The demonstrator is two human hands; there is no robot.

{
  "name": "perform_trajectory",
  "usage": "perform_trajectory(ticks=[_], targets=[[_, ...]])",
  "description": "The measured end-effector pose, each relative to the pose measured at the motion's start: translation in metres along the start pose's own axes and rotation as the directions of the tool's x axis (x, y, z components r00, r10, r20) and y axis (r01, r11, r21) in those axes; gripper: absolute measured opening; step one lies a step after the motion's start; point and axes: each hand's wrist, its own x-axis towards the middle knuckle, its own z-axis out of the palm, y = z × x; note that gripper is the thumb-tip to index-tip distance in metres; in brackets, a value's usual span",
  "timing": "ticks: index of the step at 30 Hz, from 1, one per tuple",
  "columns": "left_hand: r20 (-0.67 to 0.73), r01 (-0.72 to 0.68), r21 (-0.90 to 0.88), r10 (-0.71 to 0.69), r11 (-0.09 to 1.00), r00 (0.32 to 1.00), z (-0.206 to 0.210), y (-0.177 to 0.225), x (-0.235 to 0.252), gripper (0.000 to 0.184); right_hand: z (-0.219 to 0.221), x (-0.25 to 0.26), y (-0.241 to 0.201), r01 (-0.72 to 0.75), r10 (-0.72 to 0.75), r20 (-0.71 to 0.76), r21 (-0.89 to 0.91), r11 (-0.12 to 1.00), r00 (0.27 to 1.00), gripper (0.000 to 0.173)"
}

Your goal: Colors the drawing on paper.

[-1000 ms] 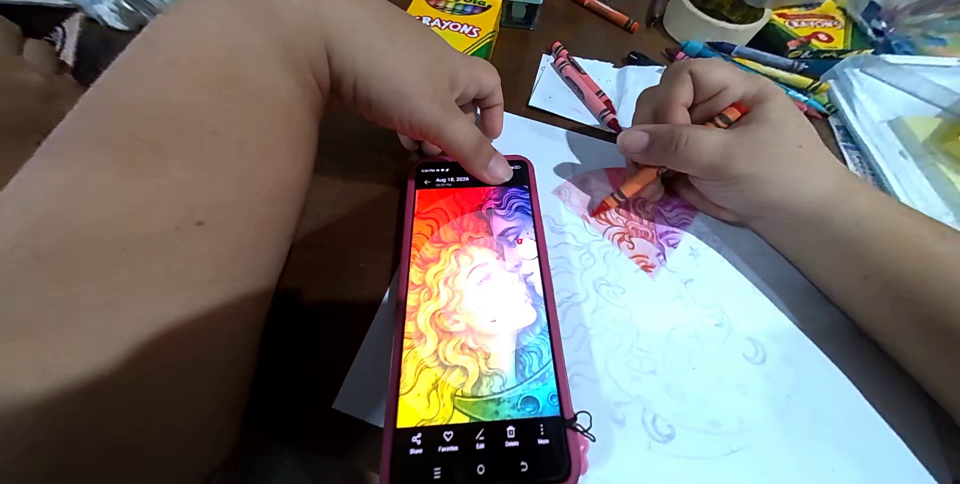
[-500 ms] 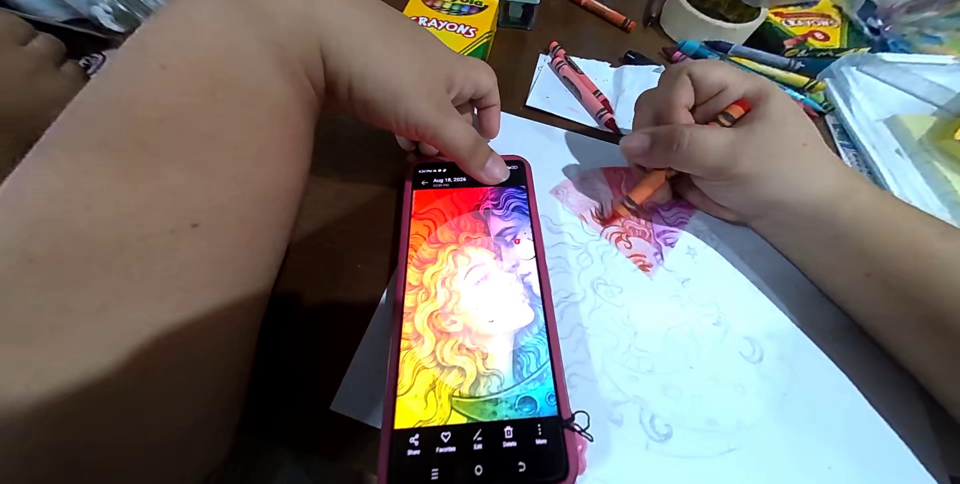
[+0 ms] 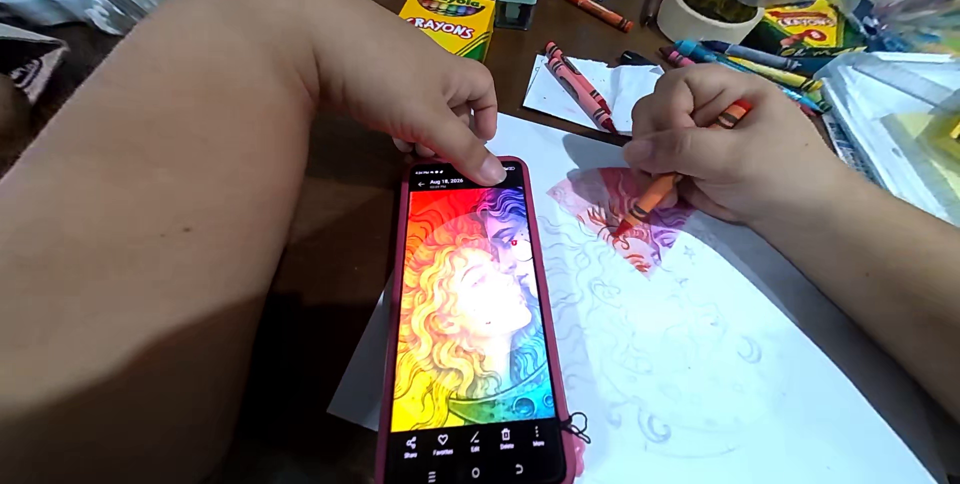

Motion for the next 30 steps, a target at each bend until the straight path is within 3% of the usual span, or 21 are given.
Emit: perform_trajectory(ticks=[30], targets=[[0.014, -0.013, -0.029, 0.014, 0.999, 1.000, 0.0000, -0.0025, 0.0007, 0.027, 0.0010, -0.0020, -0.0029, -0.037, 0.034, -0.072, -0.032, 0.999, 0.997, 0.030]])
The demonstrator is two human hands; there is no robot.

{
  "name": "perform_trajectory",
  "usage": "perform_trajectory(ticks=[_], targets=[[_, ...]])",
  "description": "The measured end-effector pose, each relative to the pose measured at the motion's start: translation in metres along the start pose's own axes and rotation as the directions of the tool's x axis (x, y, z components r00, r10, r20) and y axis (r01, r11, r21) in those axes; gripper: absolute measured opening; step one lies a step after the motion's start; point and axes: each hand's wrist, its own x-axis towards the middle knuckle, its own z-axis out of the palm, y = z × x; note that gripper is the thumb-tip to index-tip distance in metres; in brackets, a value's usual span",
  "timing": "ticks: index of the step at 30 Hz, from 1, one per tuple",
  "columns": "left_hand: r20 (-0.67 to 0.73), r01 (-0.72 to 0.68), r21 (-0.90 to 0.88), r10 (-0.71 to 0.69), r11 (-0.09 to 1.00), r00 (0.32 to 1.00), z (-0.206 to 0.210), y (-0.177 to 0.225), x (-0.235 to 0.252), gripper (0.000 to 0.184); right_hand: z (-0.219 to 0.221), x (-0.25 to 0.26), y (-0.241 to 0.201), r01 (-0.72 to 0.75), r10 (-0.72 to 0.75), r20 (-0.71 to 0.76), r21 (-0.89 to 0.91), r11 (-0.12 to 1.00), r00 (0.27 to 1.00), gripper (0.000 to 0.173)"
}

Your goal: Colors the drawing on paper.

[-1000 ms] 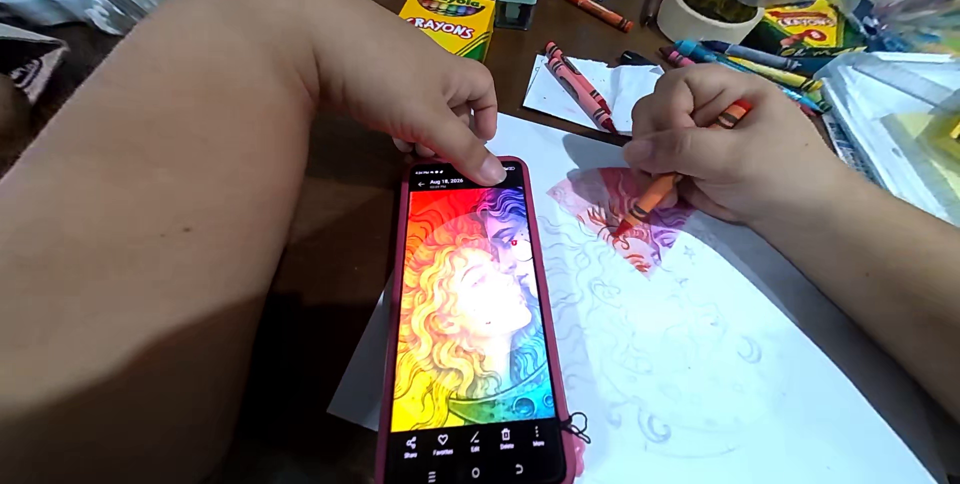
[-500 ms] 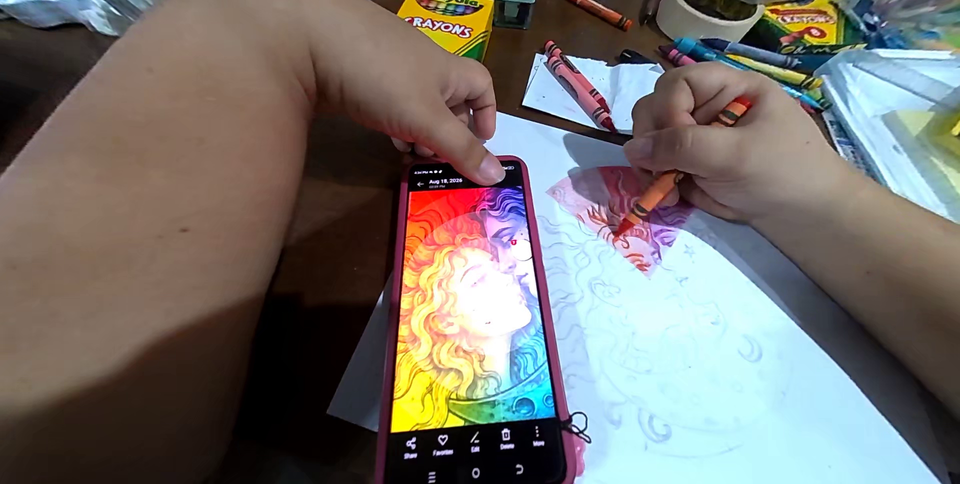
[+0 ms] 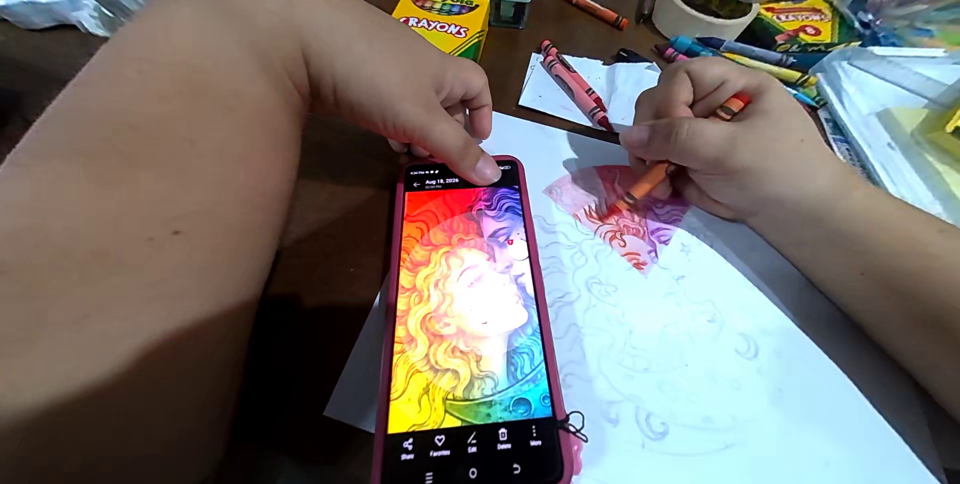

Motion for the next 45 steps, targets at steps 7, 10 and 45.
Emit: perform_trajectory(ticks=[7, 10, 45], targets=[[0.160, -0.157, 0.025, 0.151, 0.987, 0.975, -0.009, -0.019, 0.005, 0.035, -0.001, -0.001, 0.001, 0.003, -0.003, -0.009, 0.006, 1.000, 1.000, 0.030], [0.123, -0.116, 0.012, 0.113, 0.993, 0.986, -0.008, -0.018, 0.004, 0.035, -0.002, -0.001, 0.000, 0.003, -0.003, -0.013, -0.003, 1.000, 1.000, 0.029], [0.016, -0.027, 0.015, 0.026, 1.000, 1.000, -0.002, -0.007, 0.003, 0.029, -0.003, -0.004, 0.000, -0.004, 0.001, -0.067, -0.041, 0.999, 0.998, 0.029]])
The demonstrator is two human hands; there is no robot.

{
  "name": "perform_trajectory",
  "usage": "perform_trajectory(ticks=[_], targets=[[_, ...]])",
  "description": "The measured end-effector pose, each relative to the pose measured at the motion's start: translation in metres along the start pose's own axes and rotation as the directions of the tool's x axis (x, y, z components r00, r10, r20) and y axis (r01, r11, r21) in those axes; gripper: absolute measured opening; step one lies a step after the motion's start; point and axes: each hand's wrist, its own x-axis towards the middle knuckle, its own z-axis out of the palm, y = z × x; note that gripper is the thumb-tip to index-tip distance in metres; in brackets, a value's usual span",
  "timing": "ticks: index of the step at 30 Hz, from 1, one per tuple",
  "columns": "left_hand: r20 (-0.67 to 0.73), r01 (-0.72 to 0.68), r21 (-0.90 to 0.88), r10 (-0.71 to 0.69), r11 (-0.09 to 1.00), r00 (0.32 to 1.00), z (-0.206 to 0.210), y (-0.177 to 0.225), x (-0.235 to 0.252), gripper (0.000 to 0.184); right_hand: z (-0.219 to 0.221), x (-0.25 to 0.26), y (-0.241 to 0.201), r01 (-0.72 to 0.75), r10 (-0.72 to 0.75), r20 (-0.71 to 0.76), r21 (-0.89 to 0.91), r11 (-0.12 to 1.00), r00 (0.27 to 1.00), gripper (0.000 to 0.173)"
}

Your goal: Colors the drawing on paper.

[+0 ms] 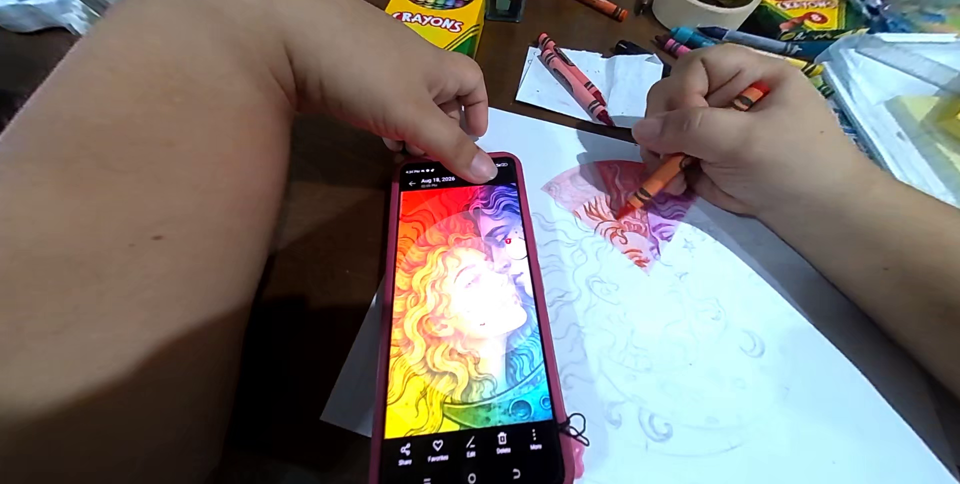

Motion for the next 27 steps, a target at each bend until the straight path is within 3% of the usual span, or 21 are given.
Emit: perform_trajectory(ticks=[15, 20, 24, 27], targets=[[-0.002, -0.003, -0.008, 0.003, 1.000, 1.000, 0.001, -0.001, 0.000, 0.029, 0.001, -0.002, -0.002, -0.028, 0.027, -0.052, -0.012, 1.000, 0.998, 0.028], [0.136, -0.048, -0.042, 0.053, 0.998, 0.989, -0.007, -0.012, 0.002, 0.038, 0.002, -0.002, -0.002, -0.024, 0.023, -0.066, -0.007, 1.000, 0.998, 0.029], [0.005, -0.012, 0.026, 0.012, 1.000, 1.000, -0.001, -0.004, 0.001, 0.031, 0.000, -0.001, 0.000, -0.016, 0.016, -0.069, 0.010, 1.000, 0.997, 0.028], [0.110, -0.038, -0.010, 0.039, 0.999, 0.993, -0.007, -0.008, 0.001, 0.032, 0.005, 0.000, -0.003, -0.022, 0.023, -0.041, 0.031, 0.999, 0.999, 0.029]])
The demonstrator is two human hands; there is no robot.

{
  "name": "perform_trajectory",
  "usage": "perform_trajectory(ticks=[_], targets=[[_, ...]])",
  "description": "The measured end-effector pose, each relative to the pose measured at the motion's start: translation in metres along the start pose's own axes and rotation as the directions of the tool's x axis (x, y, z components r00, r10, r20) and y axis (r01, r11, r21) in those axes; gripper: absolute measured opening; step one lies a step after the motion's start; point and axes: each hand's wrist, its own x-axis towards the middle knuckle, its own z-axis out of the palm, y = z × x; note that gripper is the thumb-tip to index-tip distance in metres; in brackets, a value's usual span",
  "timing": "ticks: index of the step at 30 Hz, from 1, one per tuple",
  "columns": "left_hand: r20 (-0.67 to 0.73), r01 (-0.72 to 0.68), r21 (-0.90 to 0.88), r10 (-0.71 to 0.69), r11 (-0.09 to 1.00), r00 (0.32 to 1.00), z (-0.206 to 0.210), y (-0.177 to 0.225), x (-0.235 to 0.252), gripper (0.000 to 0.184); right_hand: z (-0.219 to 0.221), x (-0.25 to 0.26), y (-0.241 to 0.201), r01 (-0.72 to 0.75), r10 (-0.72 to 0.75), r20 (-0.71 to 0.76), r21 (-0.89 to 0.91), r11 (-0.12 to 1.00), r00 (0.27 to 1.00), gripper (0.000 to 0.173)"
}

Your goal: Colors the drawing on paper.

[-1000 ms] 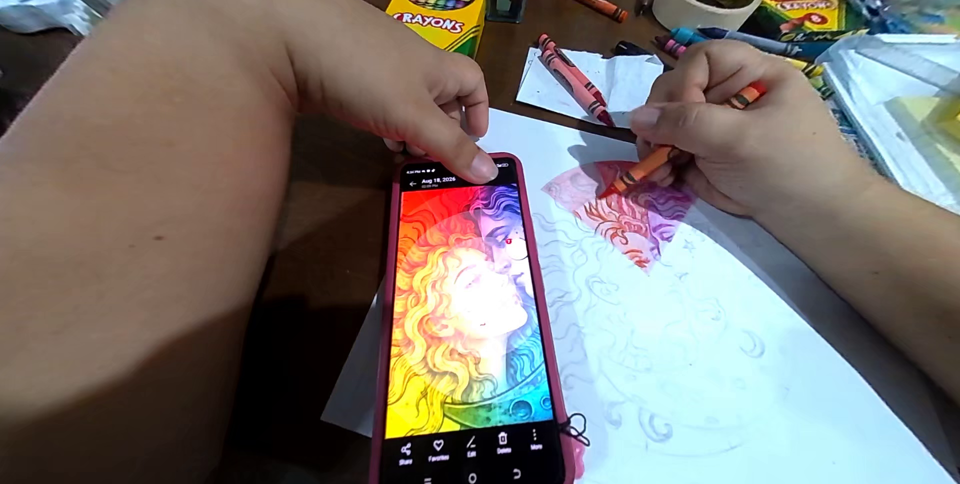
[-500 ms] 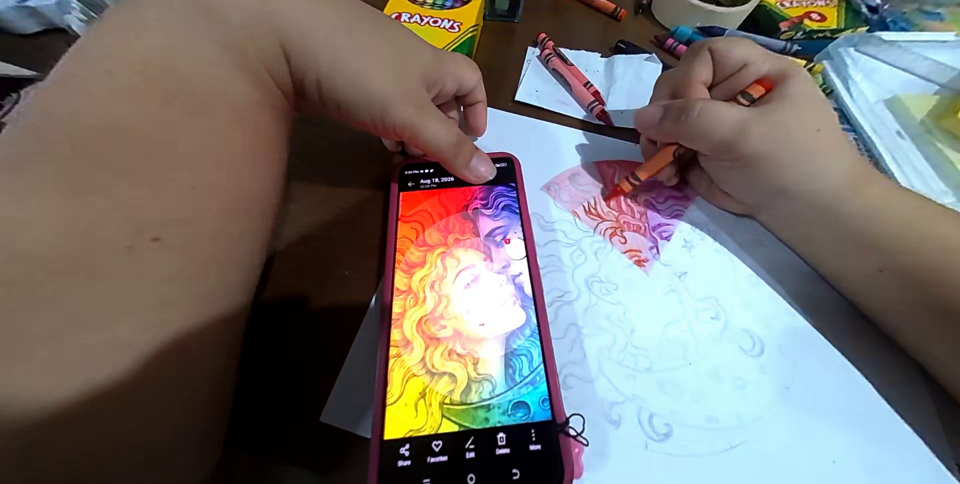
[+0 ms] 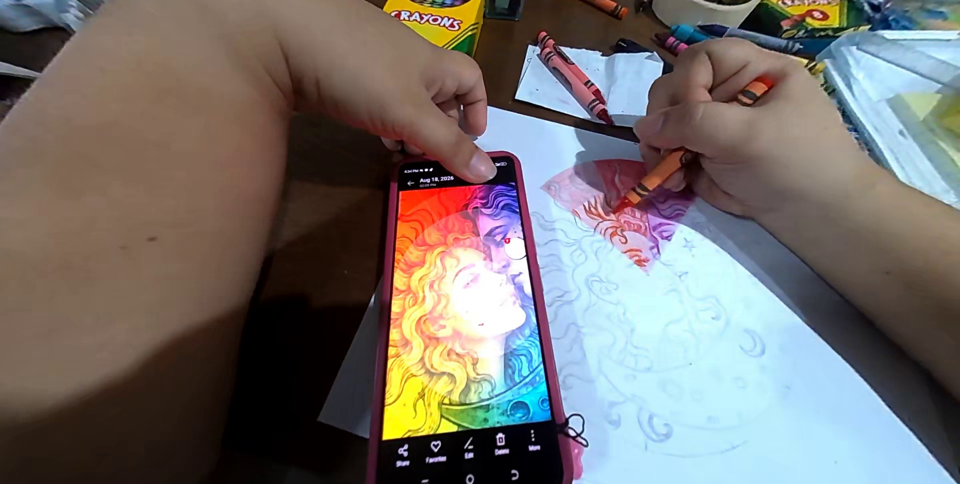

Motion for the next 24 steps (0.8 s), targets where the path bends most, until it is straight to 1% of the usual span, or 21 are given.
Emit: perform_trajectory(ticks=[1, 3, 5, 7, 10, 11, 14, 16, 19, 21, 24], targets=[[0.046, -0.021, -0.014, 0.022, 1.000, 0.999, -0.002, -0.003, 0.000, 0.037, 0.002, 0.001, 0.000, 0.009, -0.009, 0.013, 0.005, 1.000, 1.000, 0.029], [0.053, -0.054, -0.040, 0.056, 0.998, 0.997, -0.002, -0.007, 0.000, 0.041, 0.005, 0.003, 0.001, 0.035, -0.035, 0.063, 0.008, 0.999, 0.997, 0.030], [0.045, -0.074, -0.023, 0.075, 0.997, 0.996, -0.002, -0.010, 0.000, 0.040, 0.006, 0.004, 0.001, 0.050, -0.051, 0.108, 0.010, 0.999, 0.993, 0.030], [0.059, -0.045, 0.010, 0.044, 0.999, 0.997, -0.003, -0.006, 0.000, 0.035, 0.006, 0.004, 0.002, 0.059, -0.060, 0.125, 0.010, 0.998, 0.990, 0.031], [-0.048, 0.008, 0.017, -0.007, 1.000, 0.999, 0.002, -0.003, 0.000, 0.025, 0.005, 0.004, 0.004, 0.072, -0.074, 0.138, 0.013, 0.997, 0.988, 0.030], [-0.073, 0.011, 0.017, -0.010, 1.000, 0.997, 0.003, -0.003, 0.000, 0.025, 0.003, 0.004, 0.004, 0.074, -0.074, 0.153, 0.008, 0.997, 0.986, 0.030], [-0.096, 0.019, -0.001, -0.019, 1.000, 0.995, 0.006, 0.003, 0.000, 0.030, 0.002, 0.004, 0.004, 0.070, -0.073, 0.181, 0.022, 0.997, 0.981, 0.030], [-0.115, 0.034, 0.006, -0.033, 0.999, 0.993, 0.008, 0.009, -0.001, 0.028, 0.003, 0.004, 0.005, 0.073, -0.075, 0.169, 0.018, 0.997, 0.983, 0.029], [-0.118, 0.038, 0.021, -0.035, 0.999, 0.992, 0.008, 0.010, -0.001, 0.026, 0.003, 0.004, 0.005, 0.080, -0.083, 0.183, 0.025, 0.997, 0.980, 0.030], [-0.122, 0.052, 0.015, -0.049, 0.999, 0.991, 0.008, 0.012, -0.001, 0.028, 0.002, 0.004, 0.004, 0.079, -0.085, 0.186, 0.037, 0.996, 0.979, 0.030], [-0.108, 0.028, 0.028, -0.025, 0.999, 0.994, 0.007, 0.007, -0.001, 0.028, 0.004, 0.004, 0.006, 0.090, -0.093, 0.169, 0.027, 0.996, 0.981, 0.029]])
